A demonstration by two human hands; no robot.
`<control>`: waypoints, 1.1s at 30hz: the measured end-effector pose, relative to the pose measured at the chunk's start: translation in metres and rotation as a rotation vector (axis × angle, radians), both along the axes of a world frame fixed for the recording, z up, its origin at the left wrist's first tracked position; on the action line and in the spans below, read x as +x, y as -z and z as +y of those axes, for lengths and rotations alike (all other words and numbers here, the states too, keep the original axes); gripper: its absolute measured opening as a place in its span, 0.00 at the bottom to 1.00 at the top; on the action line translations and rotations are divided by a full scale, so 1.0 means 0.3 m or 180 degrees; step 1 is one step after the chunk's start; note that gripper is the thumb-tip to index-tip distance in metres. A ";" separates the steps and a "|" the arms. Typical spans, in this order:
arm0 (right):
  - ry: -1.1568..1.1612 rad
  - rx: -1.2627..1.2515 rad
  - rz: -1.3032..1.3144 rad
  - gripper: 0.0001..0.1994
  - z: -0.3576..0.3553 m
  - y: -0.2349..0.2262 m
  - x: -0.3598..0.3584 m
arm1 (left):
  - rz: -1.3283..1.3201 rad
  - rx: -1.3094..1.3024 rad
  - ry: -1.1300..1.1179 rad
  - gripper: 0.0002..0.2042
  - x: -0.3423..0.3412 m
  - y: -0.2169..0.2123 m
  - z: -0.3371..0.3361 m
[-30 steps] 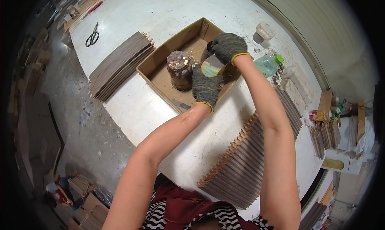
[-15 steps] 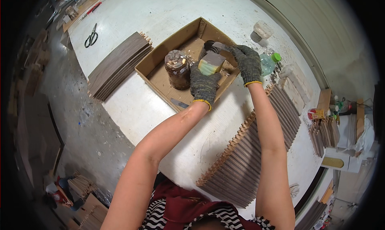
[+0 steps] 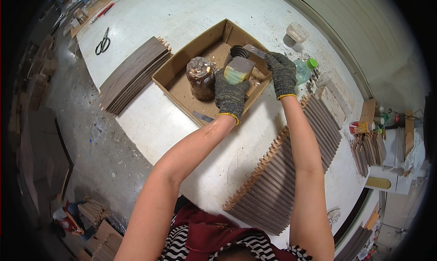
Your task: The person is using a sponge to polish or apply a finish to a wooden slatted furniture component.
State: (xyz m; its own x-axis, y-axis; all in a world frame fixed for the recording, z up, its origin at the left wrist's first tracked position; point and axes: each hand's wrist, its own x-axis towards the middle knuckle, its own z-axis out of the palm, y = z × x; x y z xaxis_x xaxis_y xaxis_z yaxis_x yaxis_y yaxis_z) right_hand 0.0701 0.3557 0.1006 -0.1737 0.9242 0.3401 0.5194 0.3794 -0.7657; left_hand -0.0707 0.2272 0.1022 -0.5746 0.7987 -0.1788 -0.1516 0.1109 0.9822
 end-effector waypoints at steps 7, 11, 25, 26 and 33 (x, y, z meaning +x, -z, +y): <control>0.0113 -0.0336 0.0355 0.13 -0.046 -0.062 -0.012 | 0.0042 -0.0076 -0.0061 0.33 0.001 -0.004 0.002; 0.0093 -0.0895 0.1367 0.13 -0.105 -0.135 0.002 | 0.0090 -0.0026 -0.0013 0.33 -0.005 -0.005 0.006; 0.0252 -0.0852 0.1323 0.11 -0.309 -0.196 0.057 | 0.0525 0.0437 0.0044 0.34 0.015 -0.022 0.012; 0.0326 -0.1013 0.1311 0.11 -0.328 -0.202 0.062 | 0.0665 0.0418 0.0022 0.35 0.016 -0.024 0.012; 0.0131 -0.0726 0.1333 0.12 -0.377 -0.167 0.038 | 0.0740 0.0636 0.0127 0.35 0.020 -0.037 0.005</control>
State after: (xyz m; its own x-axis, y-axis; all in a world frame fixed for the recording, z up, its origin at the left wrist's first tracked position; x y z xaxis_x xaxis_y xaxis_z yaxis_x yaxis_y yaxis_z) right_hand 0.0815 0.2426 0.1506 -0.0266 0.9866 0.1607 0.1595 0.1629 -0.9737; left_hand -0.0647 0.2288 0.1135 -0.5490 0.8276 0.1165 0.0802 -0.0866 0.9930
